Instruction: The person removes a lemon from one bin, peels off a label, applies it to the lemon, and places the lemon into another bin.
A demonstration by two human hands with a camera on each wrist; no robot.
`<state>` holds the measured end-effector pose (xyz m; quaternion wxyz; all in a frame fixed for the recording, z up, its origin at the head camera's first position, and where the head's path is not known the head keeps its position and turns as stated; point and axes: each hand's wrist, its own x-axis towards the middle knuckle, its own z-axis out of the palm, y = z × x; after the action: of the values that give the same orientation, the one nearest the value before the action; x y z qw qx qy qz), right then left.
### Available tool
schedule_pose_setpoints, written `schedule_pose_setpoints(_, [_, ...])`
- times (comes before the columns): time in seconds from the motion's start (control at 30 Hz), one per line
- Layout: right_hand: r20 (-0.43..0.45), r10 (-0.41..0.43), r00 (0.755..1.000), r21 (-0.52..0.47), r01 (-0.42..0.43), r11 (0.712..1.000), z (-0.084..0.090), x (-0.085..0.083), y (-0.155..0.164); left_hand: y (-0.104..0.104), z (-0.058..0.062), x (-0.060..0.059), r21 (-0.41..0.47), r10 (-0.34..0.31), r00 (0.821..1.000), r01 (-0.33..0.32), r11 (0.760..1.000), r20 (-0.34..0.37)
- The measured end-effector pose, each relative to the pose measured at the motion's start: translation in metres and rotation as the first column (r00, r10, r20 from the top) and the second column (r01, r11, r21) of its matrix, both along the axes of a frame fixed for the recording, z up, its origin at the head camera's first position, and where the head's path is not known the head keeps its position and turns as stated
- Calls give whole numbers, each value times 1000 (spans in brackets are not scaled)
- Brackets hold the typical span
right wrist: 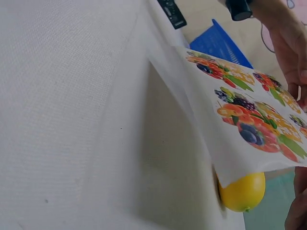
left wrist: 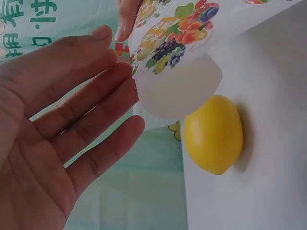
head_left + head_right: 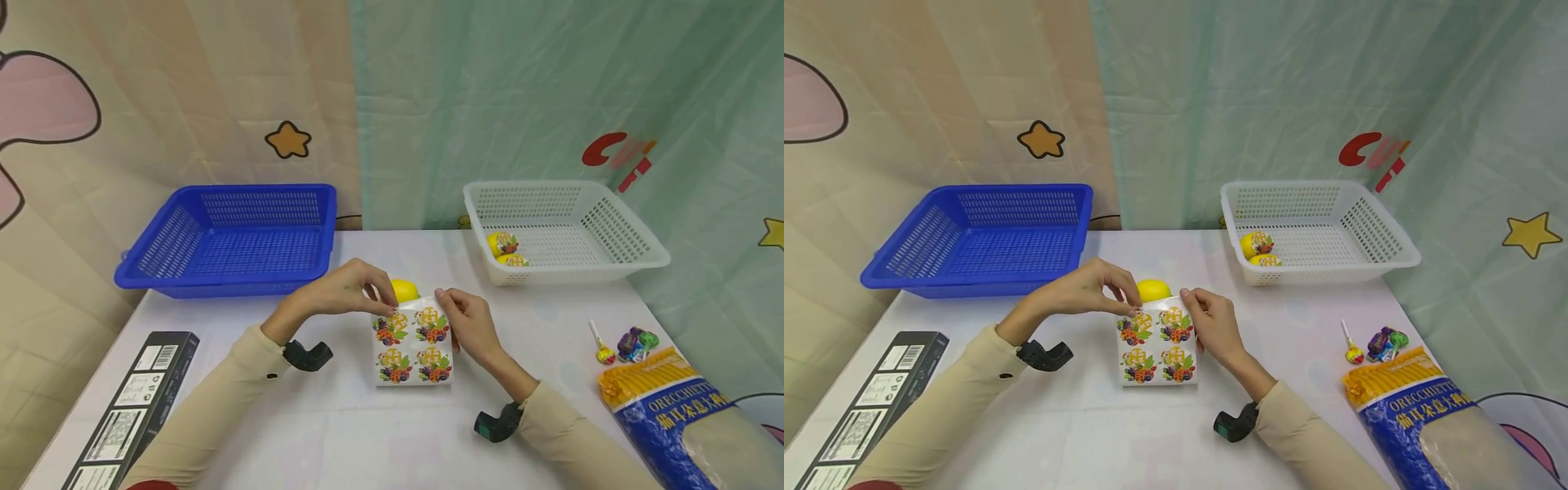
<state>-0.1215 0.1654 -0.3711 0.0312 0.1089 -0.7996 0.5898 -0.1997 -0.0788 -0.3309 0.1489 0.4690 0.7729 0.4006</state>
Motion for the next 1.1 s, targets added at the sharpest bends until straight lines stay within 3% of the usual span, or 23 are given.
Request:
schedule_pose_setpoints(0.37, [2,-63,998,-20,63,998,0,-1,-1,9,-5,1,-80,25,994,-34,996,-102])
schedule_pose_setpoints(0.53, [38,-59,998,-68,61,996,-19,-10,5,10,-5,2,-87,45,990,-57,995,-130])
schedule_pose_setpoints(0.7, [28,-78,997,-89,81,993,-33,-16,9,10,-5,3,-89,59,988,-72,993,-141])
schedule_pose_setpoints(1.1, [-17,-116,993,-42,115,992,-36,-17,10,14,-5,3,-60,52,989,-60,996,-138])
